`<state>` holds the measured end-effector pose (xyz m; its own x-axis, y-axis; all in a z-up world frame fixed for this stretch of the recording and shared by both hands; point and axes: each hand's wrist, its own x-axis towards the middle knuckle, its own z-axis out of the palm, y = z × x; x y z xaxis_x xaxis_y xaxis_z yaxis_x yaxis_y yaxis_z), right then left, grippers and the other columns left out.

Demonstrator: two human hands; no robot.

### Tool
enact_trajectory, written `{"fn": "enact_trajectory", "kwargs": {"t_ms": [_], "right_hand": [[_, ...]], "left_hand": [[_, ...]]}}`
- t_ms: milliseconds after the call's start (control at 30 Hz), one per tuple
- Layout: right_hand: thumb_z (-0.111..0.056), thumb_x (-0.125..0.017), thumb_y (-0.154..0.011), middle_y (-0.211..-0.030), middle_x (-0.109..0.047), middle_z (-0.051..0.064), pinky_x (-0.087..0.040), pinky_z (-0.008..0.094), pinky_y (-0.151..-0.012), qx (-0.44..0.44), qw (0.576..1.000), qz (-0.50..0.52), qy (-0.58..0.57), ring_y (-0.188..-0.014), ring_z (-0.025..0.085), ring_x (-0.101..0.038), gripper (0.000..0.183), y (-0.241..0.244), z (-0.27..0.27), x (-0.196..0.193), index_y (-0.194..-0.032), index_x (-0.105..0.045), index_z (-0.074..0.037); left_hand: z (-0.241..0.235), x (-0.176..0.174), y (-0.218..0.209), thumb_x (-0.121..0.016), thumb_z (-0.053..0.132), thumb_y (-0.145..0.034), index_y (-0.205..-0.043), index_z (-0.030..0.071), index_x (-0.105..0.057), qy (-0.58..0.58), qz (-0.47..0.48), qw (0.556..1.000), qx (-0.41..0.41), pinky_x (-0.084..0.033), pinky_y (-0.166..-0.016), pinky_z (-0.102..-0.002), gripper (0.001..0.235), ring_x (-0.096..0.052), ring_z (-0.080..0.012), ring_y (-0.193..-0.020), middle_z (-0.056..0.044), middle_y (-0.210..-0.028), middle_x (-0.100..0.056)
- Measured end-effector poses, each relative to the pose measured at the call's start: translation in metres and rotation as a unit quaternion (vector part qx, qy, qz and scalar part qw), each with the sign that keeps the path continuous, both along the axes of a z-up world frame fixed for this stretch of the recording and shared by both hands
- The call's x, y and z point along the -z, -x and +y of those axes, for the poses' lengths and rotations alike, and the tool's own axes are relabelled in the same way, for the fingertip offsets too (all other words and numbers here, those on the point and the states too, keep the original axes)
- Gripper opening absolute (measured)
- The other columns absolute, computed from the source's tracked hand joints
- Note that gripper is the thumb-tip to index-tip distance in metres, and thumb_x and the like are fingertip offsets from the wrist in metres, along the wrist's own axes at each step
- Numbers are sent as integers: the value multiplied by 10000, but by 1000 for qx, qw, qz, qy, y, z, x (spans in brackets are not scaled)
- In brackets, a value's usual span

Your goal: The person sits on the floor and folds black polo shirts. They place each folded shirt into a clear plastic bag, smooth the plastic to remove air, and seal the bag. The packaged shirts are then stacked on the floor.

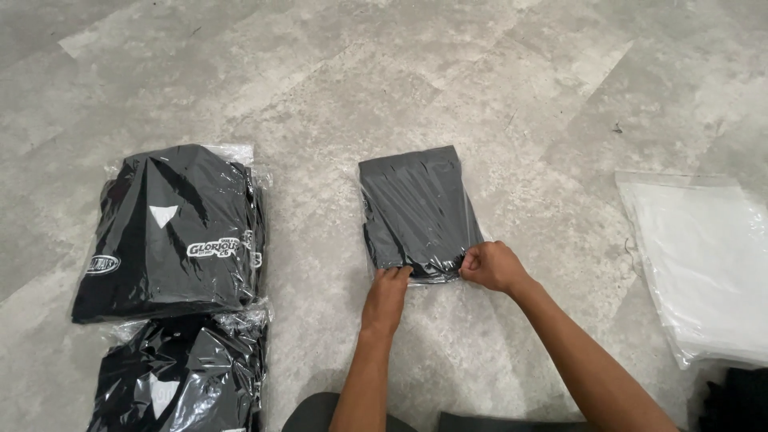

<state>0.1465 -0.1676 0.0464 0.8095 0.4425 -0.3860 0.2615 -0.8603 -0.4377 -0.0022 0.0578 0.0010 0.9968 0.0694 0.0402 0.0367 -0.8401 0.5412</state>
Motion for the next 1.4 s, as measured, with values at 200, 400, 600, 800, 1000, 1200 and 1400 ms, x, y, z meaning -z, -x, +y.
{"fn": "enact_trajectory", "kwargs": {"t_ms": [200, 400, 600, 800, 1000, 1200, 1400], "right_hand": [[-242, -853, -755, -790, -825, 55, -598, 396, -783, 29, 999, 23, -27, -852, 287, -792, 154, 3, -1, -12, -837, -824, -115], [-238, -873, -744, -780, -818, 72, -599, 386, -769, 39, 998, 33, -47, -834, 272, -788, 178, 1, -3, -4, -837, -817, -97], [-215, -895, -765, -811, -819, 100, -598, 379, -772, 44, 997, 37, -53, -837, 274, -779, 188, 6, 0, -11, -872, -820, -80], [-194, -895, -769, -829, -818, 112, -595, 395, -791, 54, 996, 41, -58, -871, 294, -782, 176, 8, 3, -22, -885, -829, -80], [-213, -894, -779, -845, -823, 100, -601, 395, -817, 67, 995, 52, -54, -885, 276, -785, 187, 10, -1, -16, -913, -833, -98], [-206, -891, -785, -862, -823, 110, -606, 408, -829, 66, 995, 54, -56, -897, 285, -786, 190, 10, 0, -21, -921, -832, -87], [-189, -891, -784, -843, -818, 117, -602, 405, -830, 75, 993, 59, -64, -881, 294, -784, 170, 6, 0, -17, -907, -837, -84]], "left_hand": [[2, -16, -1, -589, 118, -1049, -1196, 61, -589, 45, 55, 994, -80, -664, -822, -382, 158, -765, -291, -924, -155, -989, -737], [2, -3, -8, -702, 266, -1004, -1152, 57, -591, 47, 89, 984, -145, -660, -784, -392, 279, -767, -304, -921, -162, -990, -737], [5, 18, -10, -737, 423, -948, -1050, 115, -684, -95, 60, 984, -141, -549, -884, -452, 329, -692, -280, -987, -85, -972, -723], [16, 12, -3, -707, 259, -986, -1085, 94, -724, -93, 115, 980, -135, -531, -880, -419, 193, -636, -253, -1067, -75, -1074, -692], [29, -40, 11, -743, 289, -968, -1063, 53, -783, 19, 155, 984, -88, -577, -862, -427, 257, -684, -296, -1061, -115, -1084, -705], [41, -41, 11, -725, 267, -978, -1054, 116, -795, 93, 180, 968, -150, -634, -832, -379, 182, -761, -258, -983, -73, -990, -746], [48, -33, 4, -767, 205, -954, -950, 57, -819, 196, 153, 938, -243, -640, -741, -376, 157, -795, -308, -922, -124, -920, -814]]}}
